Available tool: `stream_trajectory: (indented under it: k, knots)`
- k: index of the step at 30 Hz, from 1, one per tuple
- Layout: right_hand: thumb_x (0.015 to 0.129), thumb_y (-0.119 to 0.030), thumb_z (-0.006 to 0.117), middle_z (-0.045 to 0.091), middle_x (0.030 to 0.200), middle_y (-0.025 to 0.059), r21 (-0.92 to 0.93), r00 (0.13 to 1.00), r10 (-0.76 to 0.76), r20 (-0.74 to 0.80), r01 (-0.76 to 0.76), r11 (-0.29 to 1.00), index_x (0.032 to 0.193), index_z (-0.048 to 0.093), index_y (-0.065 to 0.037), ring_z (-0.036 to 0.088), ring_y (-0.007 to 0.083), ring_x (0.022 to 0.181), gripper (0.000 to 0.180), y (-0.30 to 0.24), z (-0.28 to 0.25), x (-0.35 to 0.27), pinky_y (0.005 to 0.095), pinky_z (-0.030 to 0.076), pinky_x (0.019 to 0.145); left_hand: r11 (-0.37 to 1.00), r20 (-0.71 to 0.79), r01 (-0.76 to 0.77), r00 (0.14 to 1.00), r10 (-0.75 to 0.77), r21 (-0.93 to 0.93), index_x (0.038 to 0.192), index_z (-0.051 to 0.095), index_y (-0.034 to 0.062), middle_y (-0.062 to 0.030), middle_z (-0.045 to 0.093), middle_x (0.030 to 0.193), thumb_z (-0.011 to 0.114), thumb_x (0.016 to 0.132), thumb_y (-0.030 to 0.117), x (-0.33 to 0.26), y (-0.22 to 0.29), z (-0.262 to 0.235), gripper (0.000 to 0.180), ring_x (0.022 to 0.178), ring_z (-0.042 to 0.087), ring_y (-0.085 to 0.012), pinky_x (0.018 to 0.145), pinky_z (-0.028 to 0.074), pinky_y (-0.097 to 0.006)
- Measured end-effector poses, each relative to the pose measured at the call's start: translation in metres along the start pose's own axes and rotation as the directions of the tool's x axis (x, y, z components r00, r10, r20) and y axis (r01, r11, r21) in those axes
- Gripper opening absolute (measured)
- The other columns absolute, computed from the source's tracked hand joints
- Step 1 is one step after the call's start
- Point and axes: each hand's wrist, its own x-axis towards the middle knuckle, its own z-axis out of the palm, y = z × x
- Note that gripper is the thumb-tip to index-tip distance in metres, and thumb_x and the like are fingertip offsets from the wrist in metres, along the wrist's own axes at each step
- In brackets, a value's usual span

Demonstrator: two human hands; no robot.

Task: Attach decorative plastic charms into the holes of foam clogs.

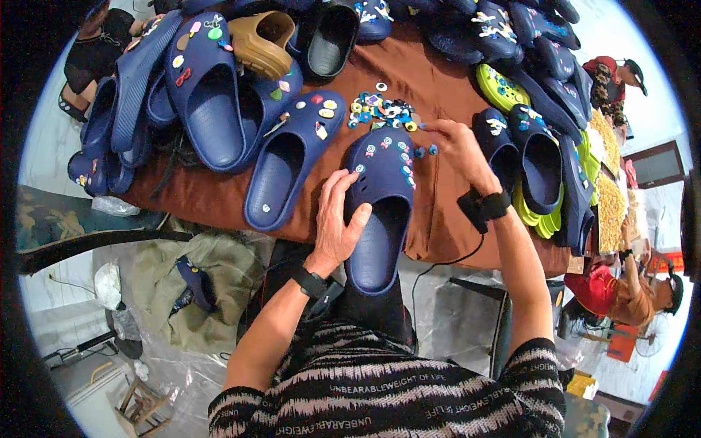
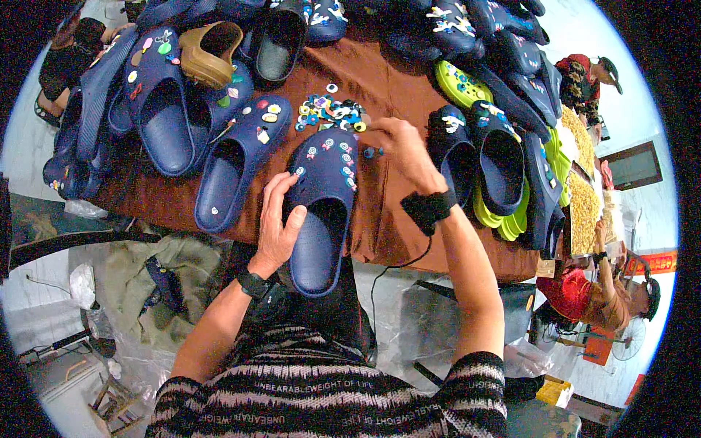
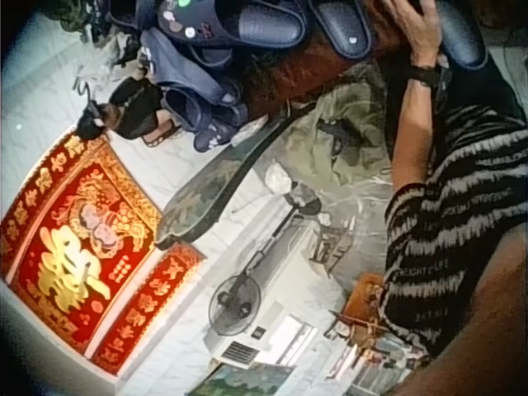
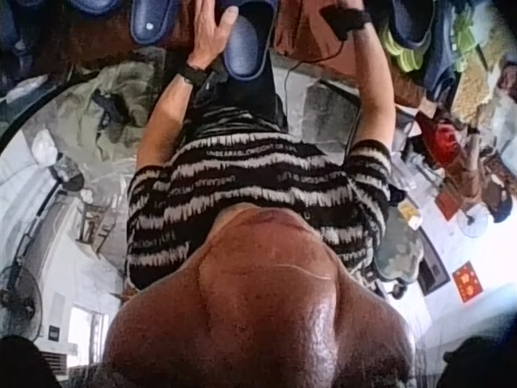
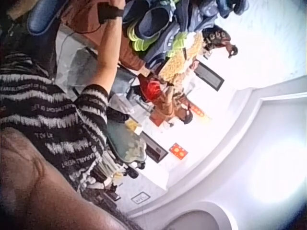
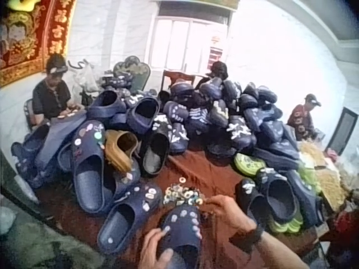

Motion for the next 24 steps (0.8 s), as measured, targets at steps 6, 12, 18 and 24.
stream_trajectory:
  k: [6, 12, 18, 24]
  knots:
    - [0.091, -0.016, 0.065, 0.072, 0.093, 0.0221, -0.003, 0.967, 0.252, 0.015, -0.252, 0.968, 0.102, 0.072, 0.0, 0.072, 0.0345, 0.09, 0.02, 0.058, -0.003, -0.021, 0.0394, 0.054, 0.077, 1.0, -0.004, -0.019, 1.0, 0.019, 0.015, 0.137, 0.05, 0.0, -0.0227, 0.046, 0.14, 0.06, 0.096, 0.039, -0.001, -0.002, 0.001, 0.057, 0.132, 0.044, -0.0389, 0.114, 0.033, -0.047]
    - [0.09, -0.026, 0.071, 0.074, 0.096, 0.0187, -0.185, 0.971, 0.235, -0.033, -0.237, 0.954, 0.105, 0.072, -0.002, 0.071, 0.0383, 0.094, 0.029, 0.055, 0.023, -0.014, 0.0437, 0.054, 0.081, 0.999, -0.017, -0.023, 1.0, 0.023, 0.023, 0.137, 0.049, -0.0005, -0.0223, 0.047, 0.14, 0.061, 0.096, 0.034, -0.001, -0.001, -0.001, 0.055, 0.131, 0.045, -0.0389, 0.113, 0.034, -0.046]
    - [0.084, -0.015, 0.076, 0.073, 0.09, 0.0182, -0.058, 0.97, 0.242, -0.035, -0.244, 0.968, 0.102, 0.068, 0.002, 0.072, 0.0294, 0.088, 0.026, 0.06, 0.026, -0.015, 0.039, 0.055, 0.079, 0.998, -0.05, 0.005, 0.999, -0.008, -0.061, 0.141, 0.042, -0.001, -0.0232, 0.047, 0.139, 0.063, 0.095, 0.033, -0.001, 0.001, 0.003, 0.061, 0.13, 0.045, -0.039, 0.113, 0.033, -0.047]
    - [0.089, -0.004, 0.069, 0.069, 0.085, 0.0091, 0.501, 0.984, 0.118, 0.131, -0.168, 0.849, 0.099, 0.066, 0.003, 0.064, 0.0135, 0.081, 0.013, -0.033, 0.007, -0.007, 0.0311, 0.053, 0.074, 0.999, -0.048, 0.005, 0.999, -0.007, -0.04, 0.141, 0.042, -0.0005, -0.0235, 0.047, 0.139, 0.063, 0.094, 0.035, -0.002, 0.0, 0.0, 0.062, 0.13, 0.045, -0.0396, 0.113, 0.033, -0.047]
